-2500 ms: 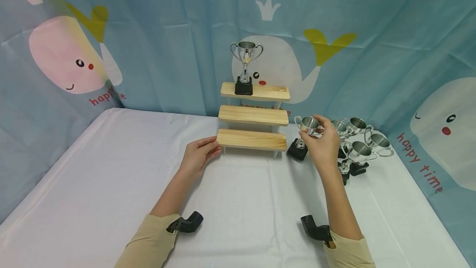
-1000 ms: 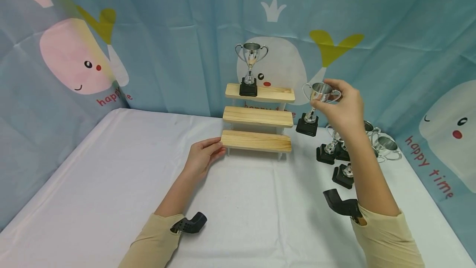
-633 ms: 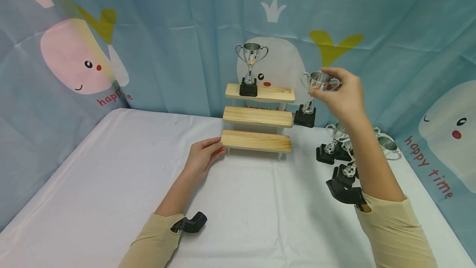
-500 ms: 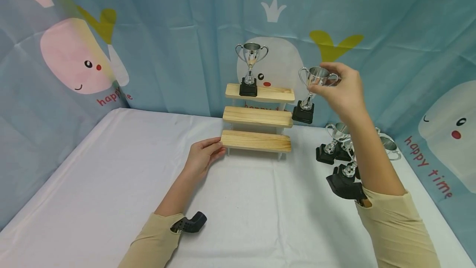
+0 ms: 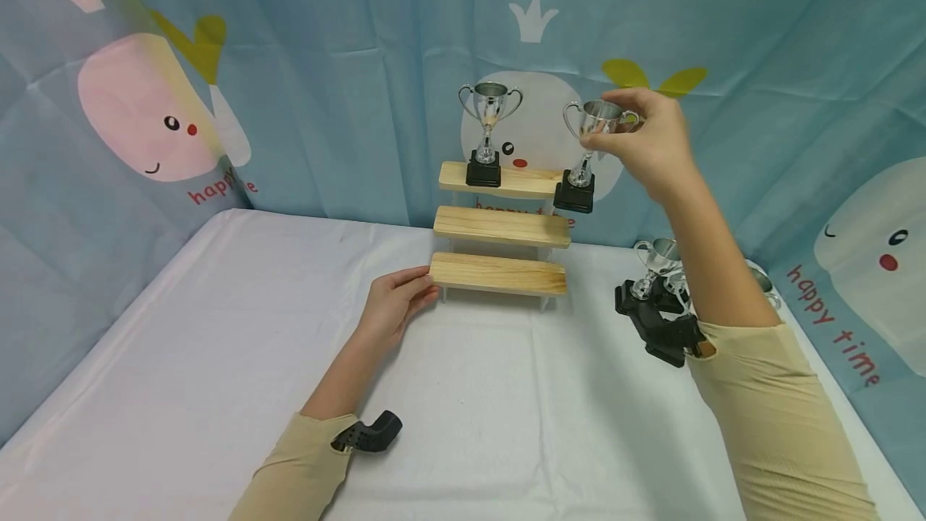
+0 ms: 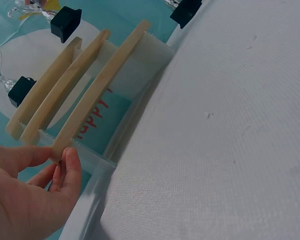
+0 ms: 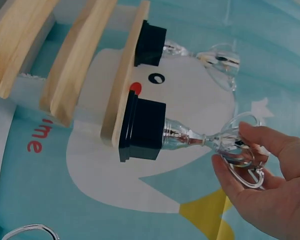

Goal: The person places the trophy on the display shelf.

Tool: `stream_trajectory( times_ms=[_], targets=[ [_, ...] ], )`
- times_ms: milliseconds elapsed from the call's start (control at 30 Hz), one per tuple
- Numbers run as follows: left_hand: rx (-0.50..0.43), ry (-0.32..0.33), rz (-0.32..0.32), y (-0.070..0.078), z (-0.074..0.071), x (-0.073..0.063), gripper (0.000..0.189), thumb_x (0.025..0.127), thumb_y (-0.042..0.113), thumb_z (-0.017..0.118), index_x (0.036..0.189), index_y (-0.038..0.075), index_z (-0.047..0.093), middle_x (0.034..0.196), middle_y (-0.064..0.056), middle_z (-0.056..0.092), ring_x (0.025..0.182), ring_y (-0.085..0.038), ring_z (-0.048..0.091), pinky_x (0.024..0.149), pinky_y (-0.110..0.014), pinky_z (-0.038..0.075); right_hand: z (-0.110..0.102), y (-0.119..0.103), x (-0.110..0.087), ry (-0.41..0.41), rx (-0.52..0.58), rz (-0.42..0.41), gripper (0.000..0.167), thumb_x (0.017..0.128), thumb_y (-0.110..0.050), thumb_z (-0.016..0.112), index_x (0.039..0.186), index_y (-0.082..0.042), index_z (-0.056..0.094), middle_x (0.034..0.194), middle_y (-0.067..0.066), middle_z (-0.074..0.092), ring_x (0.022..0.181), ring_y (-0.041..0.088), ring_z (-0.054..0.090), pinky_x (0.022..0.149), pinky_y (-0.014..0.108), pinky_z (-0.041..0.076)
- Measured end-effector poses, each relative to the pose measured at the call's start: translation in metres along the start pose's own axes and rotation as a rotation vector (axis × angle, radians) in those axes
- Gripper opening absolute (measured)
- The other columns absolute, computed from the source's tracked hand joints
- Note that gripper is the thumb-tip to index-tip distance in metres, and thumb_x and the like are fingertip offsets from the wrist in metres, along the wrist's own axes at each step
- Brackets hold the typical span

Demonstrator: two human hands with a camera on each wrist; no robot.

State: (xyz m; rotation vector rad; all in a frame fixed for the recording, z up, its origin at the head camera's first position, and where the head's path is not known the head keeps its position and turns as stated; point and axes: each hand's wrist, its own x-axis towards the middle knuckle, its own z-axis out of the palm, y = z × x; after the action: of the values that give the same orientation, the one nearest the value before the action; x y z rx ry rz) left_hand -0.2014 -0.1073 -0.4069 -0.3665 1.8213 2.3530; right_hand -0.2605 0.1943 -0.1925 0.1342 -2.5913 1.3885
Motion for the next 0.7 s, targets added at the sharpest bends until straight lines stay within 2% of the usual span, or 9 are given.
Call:
stream_trajectory(
  times_ms=[167,467,700],
  targets=[
    [-0.001,0.001,-0.001,-0.001,0.0,0.001,0.038,0.107,0.0,0.06,0.143,-0.013,0.057,0.125,-0.022,0.065,0.088,-0.007,0.072,0.085,-0.017,0.063,0.003,-0.004,0.009,-0.016,-0.004,-0.023,0.067,0.094,-0.01,0.079,0.155,-0.009,0.052,0.161,0.009,0.047,0.092,0.009,0.051,0.082,0.021,0.049],
    [0.001,0.003,0.0,0.0,0.0,0.001,0.038,0.107,0.0,0.059,0.143,-0.013,0.056,0.126,-0.022,0.065,0.088,-0.007,0.072,0.085,-0.017,0.063,0.01,-0.005,0.026,-0.079,0.054,-0.035,0.067,0.095,-0.004,0.077,0.157,-0.007,0.05,0.158,0.011,0.047,0.091,0.006,0.055,0.081,0.016,0.05],
    [-0.005,0.001,0.0,-0.001,0.0,0.001,0.038,0.107,-0.001,0.059,0.143,-0.013,0.056,0.124,-0.021,0.065,0.087,-0.006,0.072,0.085,-0.017,0.063,0.019,-0.005,0.034,-0.088,0.081,-0.062,0.065,0.095,-0.001,0.075,0.155,-0.004,0.051,0.142,0.007,0.051,0.092,0.008,0.051,0.078,0.015,0.05]
  ],
)
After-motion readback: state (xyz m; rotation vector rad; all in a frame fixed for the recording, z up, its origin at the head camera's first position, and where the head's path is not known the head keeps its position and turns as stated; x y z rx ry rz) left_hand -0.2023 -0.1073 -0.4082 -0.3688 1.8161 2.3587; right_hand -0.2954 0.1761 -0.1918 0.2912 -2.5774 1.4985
